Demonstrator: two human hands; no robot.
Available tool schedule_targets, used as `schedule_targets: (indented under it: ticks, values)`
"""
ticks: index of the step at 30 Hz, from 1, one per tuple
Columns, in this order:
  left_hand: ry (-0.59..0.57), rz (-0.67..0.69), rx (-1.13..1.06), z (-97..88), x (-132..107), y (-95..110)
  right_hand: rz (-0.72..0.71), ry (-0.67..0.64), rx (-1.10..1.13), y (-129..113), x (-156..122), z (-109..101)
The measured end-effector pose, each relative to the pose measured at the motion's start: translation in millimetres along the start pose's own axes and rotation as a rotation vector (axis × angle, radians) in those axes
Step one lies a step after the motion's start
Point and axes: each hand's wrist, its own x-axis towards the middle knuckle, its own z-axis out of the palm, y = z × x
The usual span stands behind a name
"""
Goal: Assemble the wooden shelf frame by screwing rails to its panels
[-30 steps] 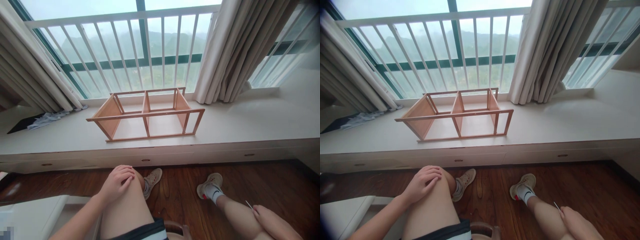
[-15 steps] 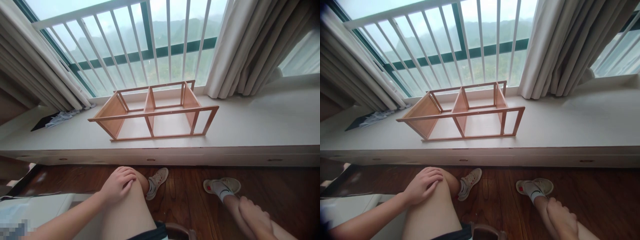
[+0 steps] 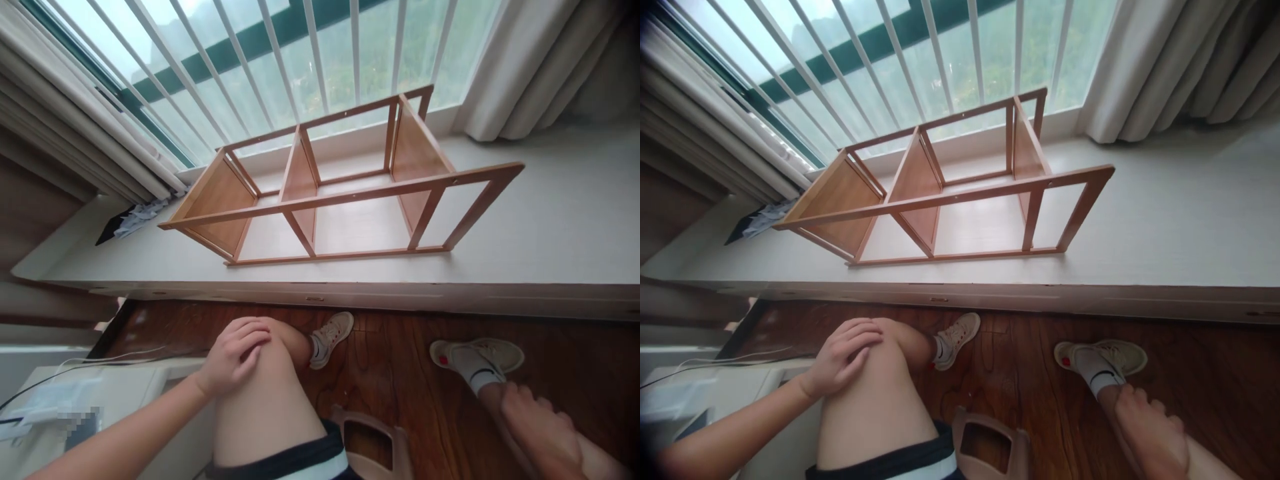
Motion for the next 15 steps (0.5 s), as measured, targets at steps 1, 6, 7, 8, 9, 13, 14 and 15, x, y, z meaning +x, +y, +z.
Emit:
schedule_targets:
  ticks: [1,6,7,8,9,13,14,15]
  values:
    - [0.000,-0.013,-0.014,0.2,1,-2,0.007,0.055,-0.104,1,2,3]
    - [0.061,-0.074,-0.120,5.8,-2,-9,-0.014,0.055,-0.227,9,6,12]
    - [0.081,-0.091,-0.139,7.6,-4,-10,-0.005,0.046,-0.223,11,6,14]
    - [0.106,-0.110,-0.157,9.6,-7,-12,0.001,0.038,-0.218,12,6,16]
    - [0.136,-0.127,-0.174,11.9,-9,-13,0.009,0.032,-0.215,13,5,17]
    - [0.289,-0.212,-0.239,21.9,-18,-18,0.050,0.007,-0.206,16,8,23]
    - [0.324,-0.239,-0.254,23.9,-20,-19,0.060,0.000,-0.203,17,10,24]
    - [0.355,-0.265,-0.265,25.4,-22,-19,0.066,-0.005,-0.200,18,11,25]
